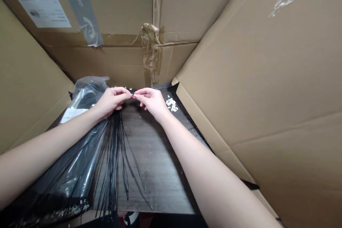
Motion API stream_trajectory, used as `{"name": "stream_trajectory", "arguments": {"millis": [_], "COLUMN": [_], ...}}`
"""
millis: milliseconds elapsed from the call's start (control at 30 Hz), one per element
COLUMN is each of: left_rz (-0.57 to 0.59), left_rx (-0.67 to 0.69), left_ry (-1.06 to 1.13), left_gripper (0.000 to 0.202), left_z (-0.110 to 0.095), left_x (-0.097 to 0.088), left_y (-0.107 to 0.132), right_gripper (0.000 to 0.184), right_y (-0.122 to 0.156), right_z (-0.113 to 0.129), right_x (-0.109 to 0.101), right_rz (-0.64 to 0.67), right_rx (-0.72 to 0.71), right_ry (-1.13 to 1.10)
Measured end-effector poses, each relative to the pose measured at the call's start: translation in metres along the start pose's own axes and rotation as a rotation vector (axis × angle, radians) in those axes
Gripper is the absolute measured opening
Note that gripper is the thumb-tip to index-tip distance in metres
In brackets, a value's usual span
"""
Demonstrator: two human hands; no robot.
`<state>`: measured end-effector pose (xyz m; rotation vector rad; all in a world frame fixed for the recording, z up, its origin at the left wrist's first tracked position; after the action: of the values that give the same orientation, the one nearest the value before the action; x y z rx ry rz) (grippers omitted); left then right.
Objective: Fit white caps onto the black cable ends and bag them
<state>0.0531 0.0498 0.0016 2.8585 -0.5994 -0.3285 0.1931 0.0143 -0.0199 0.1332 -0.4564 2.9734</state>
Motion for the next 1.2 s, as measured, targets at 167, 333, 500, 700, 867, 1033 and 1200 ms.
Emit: {"name": "stream_trajectory", "arguments": {"millis": [167, 333, 500, 700, 867, 1033, 1200], "left_rz": [-0.054, -0.075, -0.048, -0.009, -0.021, -0.035, -0.039], "left_rx": [0.107, 0.152, 0.15, 0.157, 0.184, 0.228, 0.262], "left_ry": [-0.104, -0.143, -0.104, -0.061, -0.071, -0.103, -0.132], "left_gripper": [0.023, 0.02, 0.018, 0.016, 0.018, 0.019, 0.019], "left_z": [-0.009, -0.014, -0.013, -0.016, -0.019, -0.021, -0.023], "left_x": [-0.003, -0.004, -0.002, 0.001, 0.0, -0.001, -0.001], "left_y": [0.002, 0.004, 0.005, 0.007, 0.008, 0.007, 0.008], "right_gripper": [0.028, 0.027, 0.024, 0.024, 0.024, 0.024, 0.023], "right_y": [0.0, 0.001, 0.002, 0.003, 0.003, 0.002, 0.002], "right_z": [0.0, 0.002, 0.004, 0.005, 0.004, 0.001, 0.0], "right_x": [0.003, 0.006, 0.009, 0.011, 0.01, 0.007, 0.004], "right_rz": [0.003, 0.011, 0.047, 0.083, 0.061, 0.026, 0.01], "right_rx": [-0.001, 0.006, 0.019, 0.041, 0.06, 0.069, 0.055], "right_ry": [-0.053, -0.025, -0.004, -0.007, -0.042, -0.066, -0.087]}}
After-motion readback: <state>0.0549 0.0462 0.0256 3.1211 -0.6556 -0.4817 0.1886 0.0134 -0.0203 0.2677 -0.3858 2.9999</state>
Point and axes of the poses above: each hand's wrist, its own y-axis away from the middle knuckle, its own x-axis out of the palm, z = x × y, the point moved 9 cm from there along -y, towards the middle knuckle, and after that the axes turned 14 degrees about -x, right-handed, at the moved point
